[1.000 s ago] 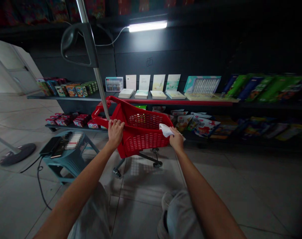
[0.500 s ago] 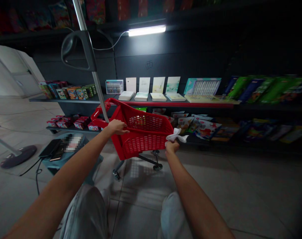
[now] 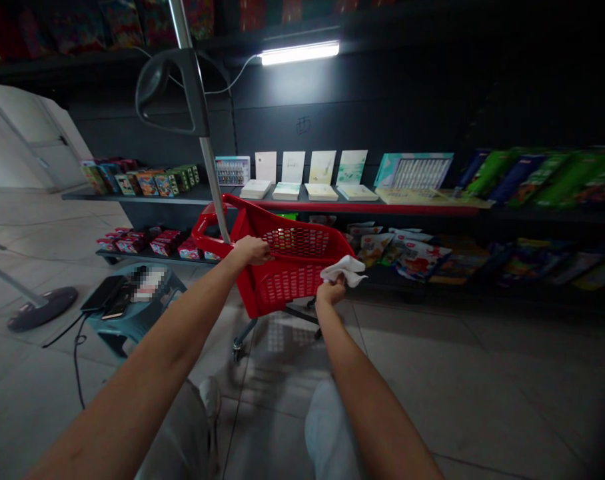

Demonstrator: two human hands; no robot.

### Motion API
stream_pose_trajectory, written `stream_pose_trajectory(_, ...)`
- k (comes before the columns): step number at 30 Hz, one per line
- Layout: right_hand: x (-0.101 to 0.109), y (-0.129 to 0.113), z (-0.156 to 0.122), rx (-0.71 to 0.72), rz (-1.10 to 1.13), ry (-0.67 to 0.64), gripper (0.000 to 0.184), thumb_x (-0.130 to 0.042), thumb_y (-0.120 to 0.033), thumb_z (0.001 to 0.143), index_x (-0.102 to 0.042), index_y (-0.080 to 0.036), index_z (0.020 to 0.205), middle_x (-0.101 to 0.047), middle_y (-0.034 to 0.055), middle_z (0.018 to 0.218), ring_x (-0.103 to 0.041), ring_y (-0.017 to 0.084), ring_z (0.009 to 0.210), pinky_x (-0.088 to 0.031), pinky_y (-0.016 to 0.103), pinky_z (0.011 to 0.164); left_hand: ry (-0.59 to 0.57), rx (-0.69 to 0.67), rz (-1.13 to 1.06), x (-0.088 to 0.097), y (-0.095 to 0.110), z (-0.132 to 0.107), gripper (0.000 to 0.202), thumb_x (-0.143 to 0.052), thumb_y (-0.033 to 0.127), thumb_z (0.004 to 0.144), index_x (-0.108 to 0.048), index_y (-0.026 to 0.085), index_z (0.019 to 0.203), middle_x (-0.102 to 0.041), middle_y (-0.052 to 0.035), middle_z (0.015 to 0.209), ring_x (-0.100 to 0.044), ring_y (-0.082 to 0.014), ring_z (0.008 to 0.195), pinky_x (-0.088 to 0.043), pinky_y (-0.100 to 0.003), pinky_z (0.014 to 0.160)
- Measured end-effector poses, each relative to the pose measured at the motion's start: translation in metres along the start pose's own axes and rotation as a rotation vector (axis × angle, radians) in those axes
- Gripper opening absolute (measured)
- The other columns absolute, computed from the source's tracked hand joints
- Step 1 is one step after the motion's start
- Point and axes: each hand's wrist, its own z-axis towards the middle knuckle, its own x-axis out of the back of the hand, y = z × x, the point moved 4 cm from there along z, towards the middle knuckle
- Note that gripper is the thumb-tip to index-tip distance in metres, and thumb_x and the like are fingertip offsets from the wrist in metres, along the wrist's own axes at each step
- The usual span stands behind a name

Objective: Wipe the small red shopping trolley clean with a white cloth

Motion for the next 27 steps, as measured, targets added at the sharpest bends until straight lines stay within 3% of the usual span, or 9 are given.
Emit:
stream_pose_trajectory(4,-0.028,-0.012,-0.041,0.07,0.019,-0.137,0.073,-0.041,-0.014,0.08,-0.049,-0.005,0.152,-0.061,0.0257,0.142,-0.056,0.031,0.138,-0.041,0.046,0.117,0.0,0.028,-0.037,0.003,0.014,0.011,0.066,-0.036,0.069,0.096,-0.078,0.022,0.115,-0.076,-0.0154,0.119,-0.072,-0.0303,0.111,-0.053,-0.036,0.095)
stream_pose_trajectory(8,-0.054,-0.029,-0.108,0.154,-0.021,-0.285,0.073,-0.035,-0.012,0.083,-0.044,-0.004,0.155,-0.057,0.0253,0.147,-0.055,0.03,0.139,-0.042,0.048,0.115,0.001,0.053,-0.076,0.003,0.029,0.023,0.08,-0.022,0.076,0.096,-0.078,0.021,0.115,-0.075,-0.0161,0.121,-0.071,-0.0313,0.113,-0.054,-0.039,0.095)
stream_pose_trajectory(11,-0.061,-0.047,-0.157,0.281,-0.078,-0.395,0.07,-0.034,-0.008,0.084,-0.046,-0.009,0.153,-0.06,0.0202,0.145,-0.057,0.027,0.137,-0.044,0.042,0.112,-0.015,0.086,-0.116,0.003,0.038,0.028,0.075,-0.027,0.075,0.095,-0.077,0.024,0.119,-0.074,-0.0136,0.125,-0.069,-0.0302,0.117,-0.053,-0.037,0.097)
stream_pose_trajectory(14,-0.059,-0.066,-0.187,0.422,-0.067,-0.485,0.056,-0.035,-0.007,0.087,-0.06,-0.016,0.136,-0.067,0.0173,0.134,-0.061,0.027,0.13,-0.047,0.038,0.107,-0.042,0.122,-0.13,0.004,0.042,0.029,0.061,-0.038,0.066,0.096,-0.077,0.025,0.12,-0.074,-0.0136,0.127,-0.069,-0.0315,0.117,-0.054,-0.038,0.096)
stream_pose_trajectory(18,-0.054,-0.08,-0.193,0.541,-0.132,-0.546,0.042,-0.037,-0.006,0.09,-0.066,-0.017,0.119,-0.07,0.0186,0.123,-0.065,0.03,0.121,-0.047,0.039,0.104,-0.035,0.125,-0.142,0.004,0.045,0.027,0.056,-0.041,0.059,0.096,-0.077,0.024,0.12,-0.074,-0.015,0.125,-0.069,-0.0335,0.116,-0.055,-0.041,0.095)
stream_pose_trajectory(27,-0.043,-0.075,-0.169,0.766,-0.36,-0.707,0.035,-0.041,-0.009,0.098,-0.07,-0.014,0.119,-0.075,0.0175,0.111,-0.07,0.026,0.105,-0.049,0.035,0.096,-0.034,0.16,-0.163,0.001,0.039,0.028,0.074,-0.039,0.08,0.089,-0.077,0.026,0.121,-0.073,-0.0136,0.129,-0.068,-0.0335,0.118,-0.053,-0.04,0.099)
